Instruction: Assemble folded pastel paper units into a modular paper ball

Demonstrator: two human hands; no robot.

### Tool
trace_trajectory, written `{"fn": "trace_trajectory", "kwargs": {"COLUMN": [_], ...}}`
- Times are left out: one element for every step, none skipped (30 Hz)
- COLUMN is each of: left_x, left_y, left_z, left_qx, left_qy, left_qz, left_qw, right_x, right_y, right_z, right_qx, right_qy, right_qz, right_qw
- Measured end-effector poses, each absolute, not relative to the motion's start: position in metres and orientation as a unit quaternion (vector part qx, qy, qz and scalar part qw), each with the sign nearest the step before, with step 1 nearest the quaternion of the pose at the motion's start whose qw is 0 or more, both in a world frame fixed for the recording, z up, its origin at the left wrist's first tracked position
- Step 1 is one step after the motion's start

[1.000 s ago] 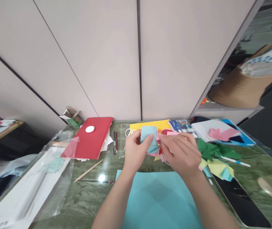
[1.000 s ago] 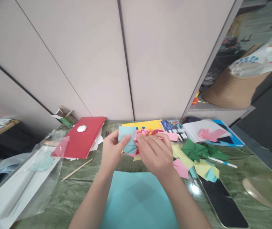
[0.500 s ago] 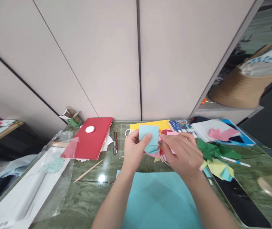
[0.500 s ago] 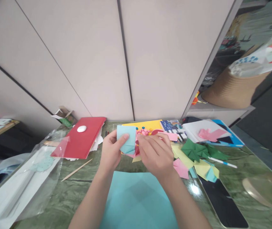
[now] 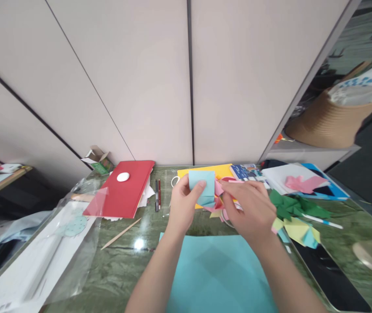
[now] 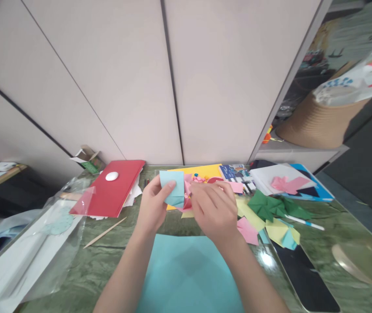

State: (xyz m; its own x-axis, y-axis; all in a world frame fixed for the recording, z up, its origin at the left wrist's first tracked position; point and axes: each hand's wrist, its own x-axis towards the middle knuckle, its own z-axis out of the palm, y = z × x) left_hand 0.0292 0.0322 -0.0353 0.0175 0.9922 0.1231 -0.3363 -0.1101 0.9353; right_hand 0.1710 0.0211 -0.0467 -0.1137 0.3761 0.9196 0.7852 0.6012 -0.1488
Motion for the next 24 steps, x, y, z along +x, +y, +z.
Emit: {"fn": "trace_trajectory", "kwargs": {"left_x": [0.029,0.029,0.029,0.029,0.029,0.029,0.029,0.029,0.030,0.030,0.030,0.031,0.031,0.031,0.031,0.031,0.031,0.031,0.031,0.031,0.030,0.029,0.028,0.026], "left_y": [0.033,0.033,0.033,0.034,0.034,0.034,0.034,0.034,0.034,0.034,0.033,0.032,0.031,0.030,0.029,0.029,0.028,0.027,0.027,0.026,0.026,0.027,0.027,0.028], "left_z": [-0.036,-0.037,-0.037,-0.038,-0.038,-0.039,-0.039,-0.039,-0.038,-0.037,-0.037,-0.035,-0.034,-0.033,-0.032,-0.031,-0.030,-0.030,-0.029,-0.029,-0.029,-0.029,-0.029,-0.029], "left_qx": [0.447,0.449,0.451,0.454,0.457,0.461,0.467,0.474,0.480,0.486,0.492,0.498,0.506,0.514,0.522,0.530,0.537,0.543,0.548,0.553,0.558,0.565,0.572,0.581], "left_qy": [0.369,0.371,0.374,0.378,0.384,0.389,0.394,0.398,0.402,0.404,0.408,0.413,0.418,0.424,0.429,0.433,0.437,0.442,0.446,0.451,0.457,0.463,0.469,0.474], "left_qz": [0.600,0.604,0.607,0.609,0.610,0.611,0.611,0.611,0.611,0.611,0.611,0.608,0.604,0.600,0.594,0.588,0.584,0.580,0.577,0.574,0.569,0.562,0.551,0.538], "left_qw": [0.551,0.544,0.537,0.530,0.521,0.512,0.503,0.494,0.485,0.476,0.468,0.460,0.452,0.444,0.437,0.431,0.424,0.417,0.409,0.402,0.395,0.389,0.386,0.386], "right_x": [0.171,0.171,0.171,0.170,0.170,0.170,0.169,0.169,0.168,0.168,0.167,0.167,0.167,0.168,0.168,0.169,0.170,0.171,0.172,0.173,0.175,0.177,0.179,0.181], "right_y": [0.021,0.020,0.020,0.019,0.018,0.017,0.016,0.016,0.015,0.015,0.015,0.014,0.014,0.014,0.014,0.013,0.013,0.013,0.012,0.012,0.012,0.012,0.013,0.013], "right_z": [-0.046,-0.045,-0.044,-0.042,-0.040,-0.038,-0.036,-0.035,-0.033,-0.032,-0.032,-0.031,-0.031,-0.031,-0.031,-0.031,-0.031,-0.031,-0.031,-0.030,-0.029,-0.028,-0.027,-0.026], "right_qx": [-0.408,-0.413,-0.417,-0.417,-0.415,-0.412,-0.409,-0.408,-0.411,-0.416,-0.425,-0.437,-0.452,-0.470,-0.488,-0.504,-0.516,-0.523,-0.525,-0.522,-0.515,-0.504,-0.491,-0.477], "right_qy": [-0.722,-0.723,-0.726,-0.729,-0.732,-0.734,-0.735,-0.735,-0.733,-0.728,-0.722,-0.714,-0.706,-0.700,-0.694,-0.689,-0.685,-0.681,-0.681,-0.684,-0.693,-0.706,-0.724,-0.743], "right_qz": [-0.183,-0.169,-0.153,-0.134,-0.115,-0.095,-0.078,-0.064,-0.053,-0.046,-0.040,-0.034,-0.025,-0.013,0.004,0.024,0.045,0.064,0.082,0.096,0.106,0.112,0.117,0.122], "right_qw": [0.528,0.527,0.526,0.526,0.528,0.531,0.535,0.538,0.540,0.543,0.545,0.546,0.544,0.538,0.529,0.520,0.512,0.508,0.504,0.500,0.494,0.484,0.470,0.454]}}
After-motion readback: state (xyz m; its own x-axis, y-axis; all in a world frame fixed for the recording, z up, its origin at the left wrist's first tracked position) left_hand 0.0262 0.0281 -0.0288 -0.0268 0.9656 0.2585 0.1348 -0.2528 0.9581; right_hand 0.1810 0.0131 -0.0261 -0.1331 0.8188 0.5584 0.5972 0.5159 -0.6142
